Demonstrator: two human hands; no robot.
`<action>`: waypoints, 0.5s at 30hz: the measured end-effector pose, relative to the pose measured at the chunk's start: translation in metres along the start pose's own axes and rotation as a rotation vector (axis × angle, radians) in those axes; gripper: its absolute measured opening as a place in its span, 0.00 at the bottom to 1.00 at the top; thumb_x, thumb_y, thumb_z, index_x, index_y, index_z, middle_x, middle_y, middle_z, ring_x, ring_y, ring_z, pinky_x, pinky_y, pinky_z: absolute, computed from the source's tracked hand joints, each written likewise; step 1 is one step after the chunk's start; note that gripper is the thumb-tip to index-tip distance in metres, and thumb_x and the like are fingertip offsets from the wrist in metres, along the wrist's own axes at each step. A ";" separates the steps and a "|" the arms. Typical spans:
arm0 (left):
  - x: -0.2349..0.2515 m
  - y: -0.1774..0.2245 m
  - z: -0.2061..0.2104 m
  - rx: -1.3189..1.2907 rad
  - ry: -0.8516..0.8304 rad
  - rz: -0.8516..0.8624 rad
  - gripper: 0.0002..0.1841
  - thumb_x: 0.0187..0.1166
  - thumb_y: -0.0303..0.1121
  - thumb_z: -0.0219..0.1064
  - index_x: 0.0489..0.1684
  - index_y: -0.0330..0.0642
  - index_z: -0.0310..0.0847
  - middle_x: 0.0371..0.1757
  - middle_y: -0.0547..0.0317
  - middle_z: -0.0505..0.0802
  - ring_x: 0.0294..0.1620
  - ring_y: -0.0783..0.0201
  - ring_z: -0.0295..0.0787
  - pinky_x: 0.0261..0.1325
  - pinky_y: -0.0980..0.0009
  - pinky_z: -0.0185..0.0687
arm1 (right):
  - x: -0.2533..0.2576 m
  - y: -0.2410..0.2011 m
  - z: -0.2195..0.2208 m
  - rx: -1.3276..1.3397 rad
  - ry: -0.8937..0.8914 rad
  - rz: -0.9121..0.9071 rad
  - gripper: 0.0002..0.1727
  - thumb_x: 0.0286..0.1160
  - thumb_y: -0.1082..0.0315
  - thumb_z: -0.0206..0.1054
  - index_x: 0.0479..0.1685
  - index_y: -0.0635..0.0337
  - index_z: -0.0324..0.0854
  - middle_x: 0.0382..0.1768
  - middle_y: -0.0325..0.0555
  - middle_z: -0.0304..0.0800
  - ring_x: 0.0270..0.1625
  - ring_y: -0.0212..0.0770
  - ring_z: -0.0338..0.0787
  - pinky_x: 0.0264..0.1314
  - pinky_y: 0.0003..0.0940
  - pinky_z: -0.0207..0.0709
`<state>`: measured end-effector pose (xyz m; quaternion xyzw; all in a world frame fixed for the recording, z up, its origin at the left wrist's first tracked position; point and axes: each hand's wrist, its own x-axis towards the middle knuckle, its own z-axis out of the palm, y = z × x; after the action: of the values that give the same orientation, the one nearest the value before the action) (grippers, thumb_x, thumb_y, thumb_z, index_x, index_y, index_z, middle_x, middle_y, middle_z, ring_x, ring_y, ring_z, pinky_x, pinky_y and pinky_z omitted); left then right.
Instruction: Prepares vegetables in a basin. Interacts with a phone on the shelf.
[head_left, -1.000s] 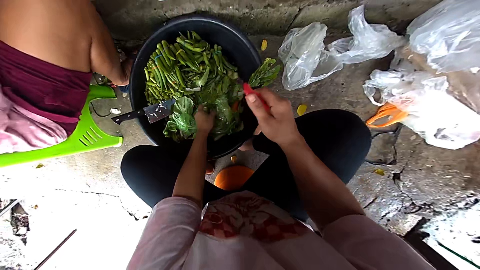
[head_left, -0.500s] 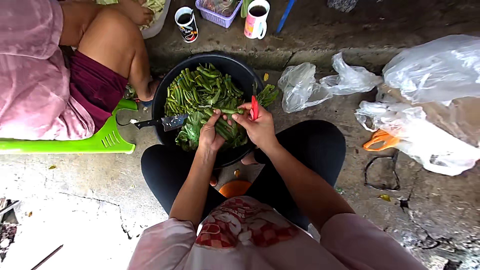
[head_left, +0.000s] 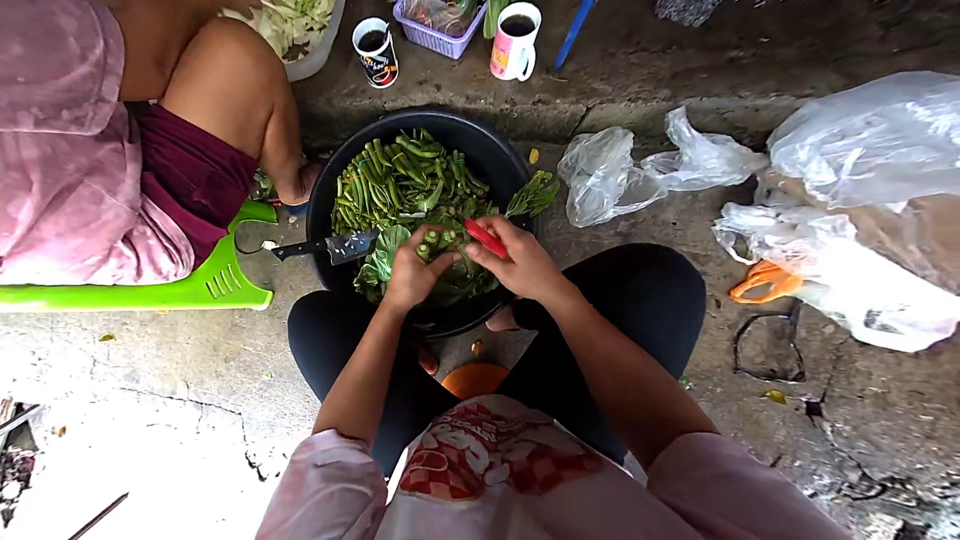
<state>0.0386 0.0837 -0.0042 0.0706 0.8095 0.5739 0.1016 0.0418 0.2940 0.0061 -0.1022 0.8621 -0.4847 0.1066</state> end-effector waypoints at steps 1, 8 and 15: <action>0.000 -0.003 -0.002 -0.028 0.046 0.017 0.20 0.69 0.23 0.78 0.59 0.34 0.81 0.45 0.55 0.94 0.43 0.71 0.92 0.54 0.69 0.90 | 0.000 0.002 -0.001 -0.029 -0.015 0.003 0.27 0.88 0.47 0.57 0.70 0.60 0.76 0.47 0.53 0.89 0.46 0.50 0.90 0.50 0.58 0.84; 0.000 -0.013 -0.009 -0.167 0.240 0.086 0.17 0.62 0.19 0.81 0.48 0.36 0.84 0.40 0.63 0.94 0.41 0.76 0.91 0.49 0.75 0.90 | 0.001 0.000 0.004 -0.086 -0.030 -0.071 0.23 0.91 0.52 0.53 0.58 0.61 0.85 0.48 0.51 0.90 0.50 0.49 0.91 0.52 0.57 0.83; 0.001 -0.016 -0.011 -0.159 0.265 0.100 0.18 0.61 0.18 0.81 0.48 0.35 0.83 0.41 0.63 0.94 0.42 0.76 0.91 0.51 0.75 0.89 | 0.005 0.001 0.008 -0.106 -0.046 -0.119 0.24 0.91 0.51 0.52 0.57 0.60 0.86 0.45 0.50 0.92 0.47 0.47 0.92 0.50 0.55 0.84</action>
<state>0.0346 0.0686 -0.0162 0.0265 0.7632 0.6450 -0.0294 0.0395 0.2866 0.0011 -0.1698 0.8764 -0.4413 0.0920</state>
